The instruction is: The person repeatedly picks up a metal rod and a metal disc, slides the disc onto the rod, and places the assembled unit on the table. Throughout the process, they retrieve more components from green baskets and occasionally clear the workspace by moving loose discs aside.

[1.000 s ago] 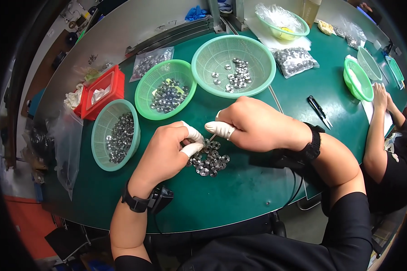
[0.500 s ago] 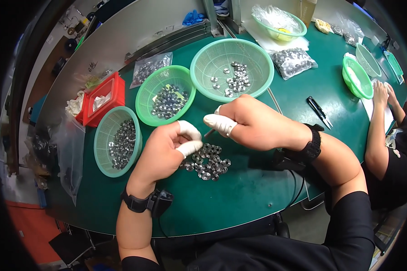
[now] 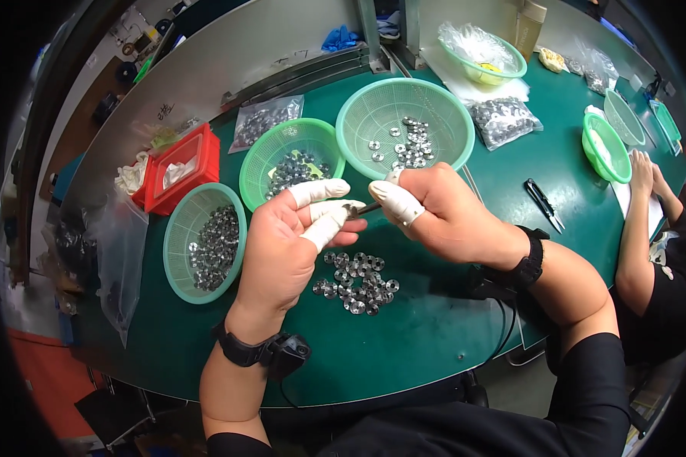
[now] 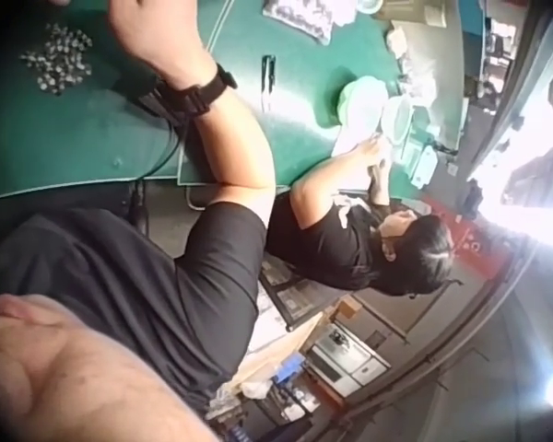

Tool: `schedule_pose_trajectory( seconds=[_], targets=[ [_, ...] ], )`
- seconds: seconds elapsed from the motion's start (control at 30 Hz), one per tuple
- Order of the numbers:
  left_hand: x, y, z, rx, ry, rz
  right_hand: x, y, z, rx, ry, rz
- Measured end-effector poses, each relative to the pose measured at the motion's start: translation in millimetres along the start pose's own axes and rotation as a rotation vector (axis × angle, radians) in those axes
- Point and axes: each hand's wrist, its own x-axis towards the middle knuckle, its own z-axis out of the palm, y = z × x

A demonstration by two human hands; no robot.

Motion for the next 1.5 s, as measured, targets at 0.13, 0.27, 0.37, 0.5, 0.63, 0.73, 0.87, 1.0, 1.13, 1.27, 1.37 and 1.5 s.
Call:
schedule_pose_trajectory(
  seconds=[0.13, 0.27, 0.37, 0.5, 0.63, 0.73, 0.87, 1.0, 1.13, 1.27, 1.37, 1.5],
  targets=[
    [-1, -3, 3, -0.017, -0.029, 0.019, 1, 11, 5, -0.226, 0.063, -0.178],
    [-5, -7, 7, -0.010, -0.021, 0.040, -2, 10, 8, -0.445, 0.097, -0.267],
    [-9, -11, 13, -0.019, -0.014, 0.088, -5, 7, 8, -0.630, 0.128, -0.305],
    [-15, -15, 18, 0.014, -0.043, 0.149, -9, 2, 9, -0.789, 0.153, -0.312],
    [-24, -18, 19, 0.108, 0.015, 0.159, -7, 5, 17, -0.837, 0.164, -0.405],
    [-23, -16, 19, 0.062, 0.011, 0.112, -8, 5, 17, -0.830, 0.139, -0.361],
    [-17, -17, 20, 0.090, 0.024, 0.164, -5, 4, 5, -0.585, 0.082, -0.223],
    [-19, -13, 17, 0.076, 0.018, 0.242, 1, 0, 0, -0.120, 0.059, -0.185],
    [-20, -22, 7, 0.310, 0.071, 0.388, 0, -8, -4, 0.222, -0.139, 0.023],
    [-24, -3, 17, 0.759, 0.114, 0.641, 2, -6, -5, 0.389, -0.229, 0.098],
    [-19, -3, 14, 0.940, 0.076, 0.856, 1, -8, -2, 0.524, -0.250, 0.145],
    [-20, -8, 17, 0.946, 0.113, 0.893, -3, -12, 1, 0.358, -0.193, 0.075]
  ],
)
